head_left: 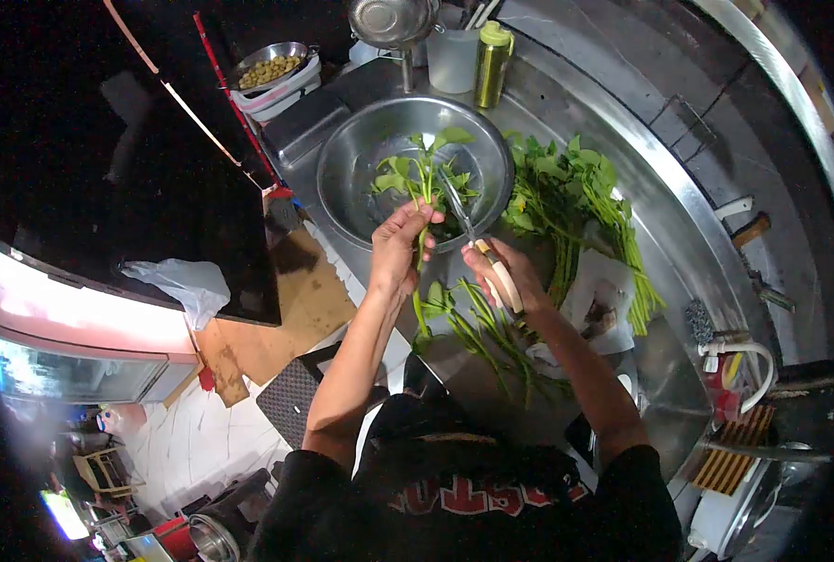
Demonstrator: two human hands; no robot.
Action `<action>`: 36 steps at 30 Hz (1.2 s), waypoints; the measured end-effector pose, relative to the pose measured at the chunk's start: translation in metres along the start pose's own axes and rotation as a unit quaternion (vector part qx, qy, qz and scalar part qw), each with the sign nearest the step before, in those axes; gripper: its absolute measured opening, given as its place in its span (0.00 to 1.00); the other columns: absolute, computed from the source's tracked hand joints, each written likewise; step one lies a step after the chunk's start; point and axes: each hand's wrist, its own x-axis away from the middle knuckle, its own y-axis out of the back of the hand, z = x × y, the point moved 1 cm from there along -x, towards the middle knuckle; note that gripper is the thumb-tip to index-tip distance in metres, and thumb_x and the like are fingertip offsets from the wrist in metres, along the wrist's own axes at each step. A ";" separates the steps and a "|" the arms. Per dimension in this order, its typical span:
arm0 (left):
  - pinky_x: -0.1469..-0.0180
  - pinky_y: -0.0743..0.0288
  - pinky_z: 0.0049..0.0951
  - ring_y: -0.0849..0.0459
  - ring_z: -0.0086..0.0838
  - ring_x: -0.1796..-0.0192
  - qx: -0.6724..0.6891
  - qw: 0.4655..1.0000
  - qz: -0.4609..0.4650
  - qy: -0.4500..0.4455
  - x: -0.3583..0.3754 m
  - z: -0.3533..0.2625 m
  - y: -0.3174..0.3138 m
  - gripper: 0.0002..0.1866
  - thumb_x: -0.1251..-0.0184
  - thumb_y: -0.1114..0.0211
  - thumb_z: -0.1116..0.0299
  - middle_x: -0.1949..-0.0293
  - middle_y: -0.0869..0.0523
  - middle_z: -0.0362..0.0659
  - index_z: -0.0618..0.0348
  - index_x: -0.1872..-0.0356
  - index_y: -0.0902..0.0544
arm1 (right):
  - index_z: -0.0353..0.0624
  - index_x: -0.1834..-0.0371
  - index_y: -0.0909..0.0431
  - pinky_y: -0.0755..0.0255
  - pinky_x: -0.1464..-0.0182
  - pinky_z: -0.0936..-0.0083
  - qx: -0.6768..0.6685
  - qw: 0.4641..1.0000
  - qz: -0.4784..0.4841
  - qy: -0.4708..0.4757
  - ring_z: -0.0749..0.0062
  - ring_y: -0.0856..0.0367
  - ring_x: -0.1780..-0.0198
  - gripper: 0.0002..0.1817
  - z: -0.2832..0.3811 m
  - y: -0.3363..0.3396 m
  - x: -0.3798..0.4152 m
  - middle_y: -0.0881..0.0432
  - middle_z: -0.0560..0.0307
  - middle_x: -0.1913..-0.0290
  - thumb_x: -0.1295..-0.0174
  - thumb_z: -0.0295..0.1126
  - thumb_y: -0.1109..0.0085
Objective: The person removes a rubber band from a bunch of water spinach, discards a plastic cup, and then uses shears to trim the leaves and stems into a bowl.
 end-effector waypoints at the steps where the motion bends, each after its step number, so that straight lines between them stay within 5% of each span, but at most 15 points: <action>1: 0.80 0.37 0.16 0.29 0.15 0.80 0.004 1.000 0.006 0.014 -0.001 0.001 0.000 0.11 0.37 0.39 0.67 0.69 0.18 0.38 0.58 0.56 0.20 | 0.48 0.65 0.27 0.47 0.86 0.86 -0.051 0.999 0.005 0.016 0.88 0.39 0.88 0.15 0.000 -0.001 -0.002 0.35 0.72 0.86 0.45 0.45 0.37; 8: 0.81 0.37 0.16 0.30 0.15 0.80 0.013 0.998 0.016 0.055 -0.001 0.002 -0.003 0.12 0.37 0.39 0.67 0.70 0.19 0.37 0.58 0.55 0.20 | 0.46 0.63 0.26 0.46 0.84 0.85 -0.020 0.998 -0.025 0.047 0.88 0.38 0.86 0.18 -0.005 0.002 -0.008 0.34 0.70 0.85 0.47 0.46 0.34; 16: 0.81 0.37 0.15 0.31 0.16 0.80 0.021 0.997 0.032 0.070 -0.002 0.001 -0.005 0.13 0.37 0.39 0.66 0.70 0.20 0.36 0.58 0.54 0.21 | 0.41 0.60 0.28 0.44 0.87 0.88 0.087 0.990 -0.060 0.097 0.90 0.40 0.89 0.15 -0.006 0.005 -0.010 0.34 0.71 0.85 0.44 0.36 0.36; 20: 0.82 0.39 0.14 0.31 0.15 0.80 0.020 0.997 0.032 0.061 -0.005 0.001 -0.003 0.12 0.38 0.39 0.66 0.70 0.20 0.36 0.58 0.54 0.20 | 0.41 0.62 0.28 0.45 0.87 0.88 -0.015 0.996 -0.071 0.053 0.89 0.39 0.89 0.15 0.004 0.004 -0.001 0.33 0.70 0.85 0.45 0.36 0.35; 32: 0.83 0.42 0.13 0.30 0.15 0.82 -0.066 0.996 0.041 0.038 0.004 -0.005 0.005 0.10 0.39 0.38 0.68 0.73 0.18 0.38 0.59 0.57 0.19 | 0.46 0.69 0.30 0.44 0.86 0.85 -0.012 0.999 0.022 0.036 0.87 0.39 0.88 0.17 0.016 0.016 0.002 0.36 0.72 0.87 0.45 0.46 0.37; 34: 0.83 0.42 0.13 0.30 0.15 0.82 -0.072 0.996 0.043 0.043 0.004 -0.004 0.004 0.11 0.39 0.38 0.68 0.73 0.18 0.38 0.59 0.57 0.19 | 0.41 0.60 0.26 0.40 0.84 0.85 0.032 0.999 0.029 0.024 0.86 0.35 0.85 0.19 0.015 0.016 0.003 0.32 0.66 0.82 0.40 0.47 0.43; 36: 0.83 0.42 0.13 0.30 0.15 0.83 -0.077 0.995 0.045 0.047 0.005 -0.002 0.003 0.11 0.39 0.37 0.68 0.73 0.18 0.38 0.60 0.57 0.19 | 0.41 0.61 0.27 0.41 0.85 0.85 0.030 0.999 0.026 0.036 0.86 0.35 0.86 0.18 0.015 0.016 0.003 0.32 0.67 0.83 0.40 0.47 0.43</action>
